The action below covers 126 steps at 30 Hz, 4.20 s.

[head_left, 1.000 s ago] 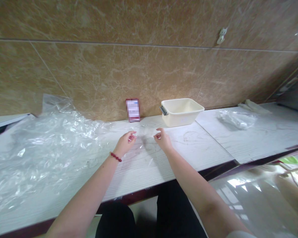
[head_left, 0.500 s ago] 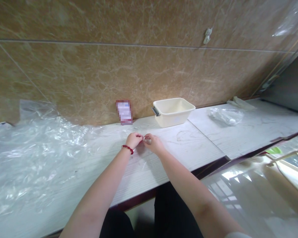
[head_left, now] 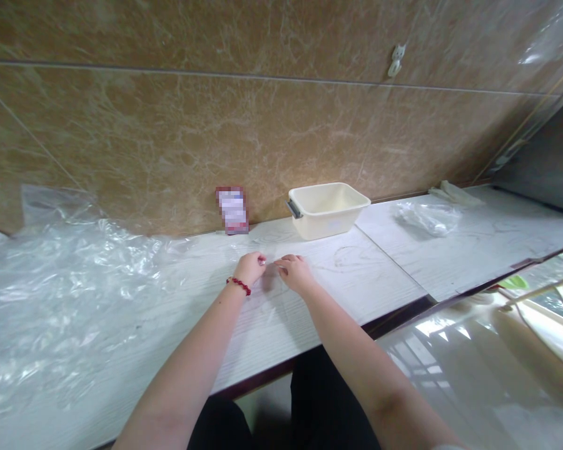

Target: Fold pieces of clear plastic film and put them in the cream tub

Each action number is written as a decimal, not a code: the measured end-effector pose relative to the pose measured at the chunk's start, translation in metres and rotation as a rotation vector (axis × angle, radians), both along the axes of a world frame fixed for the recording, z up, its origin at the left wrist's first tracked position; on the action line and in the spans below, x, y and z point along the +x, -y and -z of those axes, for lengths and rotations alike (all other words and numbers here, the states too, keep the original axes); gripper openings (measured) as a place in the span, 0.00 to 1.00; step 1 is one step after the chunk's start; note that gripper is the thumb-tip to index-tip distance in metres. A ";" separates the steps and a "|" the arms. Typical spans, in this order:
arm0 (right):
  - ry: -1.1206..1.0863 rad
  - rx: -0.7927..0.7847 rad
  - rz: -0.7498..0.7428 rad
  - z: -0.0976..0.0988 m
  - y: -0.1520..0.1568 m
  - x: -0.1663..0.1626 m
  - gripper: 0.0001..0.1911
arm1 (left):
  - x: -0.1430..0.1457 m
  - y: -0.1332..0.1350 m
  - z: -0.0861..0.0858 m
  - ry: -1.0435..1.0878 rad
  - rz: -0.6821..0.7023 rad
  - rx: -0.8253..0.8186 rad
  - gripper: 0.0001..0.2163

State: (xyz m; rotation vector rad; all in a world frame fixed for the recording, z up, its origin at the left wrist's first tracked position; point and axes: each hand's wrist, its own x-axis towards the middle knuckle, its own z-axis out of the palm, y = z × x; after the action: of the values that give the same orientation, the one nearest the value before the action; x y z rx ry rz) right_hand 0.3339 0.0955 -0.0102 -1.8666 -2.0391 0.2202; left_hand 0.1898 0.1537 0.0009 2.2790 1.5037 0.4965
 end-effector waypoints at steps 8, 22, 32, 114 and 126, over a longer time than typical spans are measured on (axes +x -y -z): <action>0.059 -0.027 -0.003 0.002 0.000 0.000 0.16 | -0.013 0.015 -0.029 -0.199 0.027 0.187 0.13; -0.114 0.092 -0.058 -0.029 0.029 0.014 0.14 | -0.137 0.131 -0.017 -0.036 0.147 0.080 0.13; -0.133 0.051 -0.231 -0.020 0.093 -0.006 0.18 | -0.126 0.134 0.017 0.010 -0.001 0.155 0.08; -0.094 -0.201 0.168 -0.015 -0.011 -0.029 0.06 | -0.087 0.022 0.017 0.387 -0.535 -0.021 0.10; 0.026 0.071 0.055 -0.020 0.004 -0.035 0.13 | -0.087 0.020 0.024 0.285 -0.307 0.151 0.14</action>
State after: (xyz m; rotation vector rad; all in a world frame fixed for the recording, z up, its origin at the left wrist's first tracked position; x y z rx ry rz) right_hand 0.2992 0.0918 0.0102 -1.8886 -1.9836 0.1083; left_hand 0.1024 0.1342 -0.0236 1.9798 1.7193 1.0069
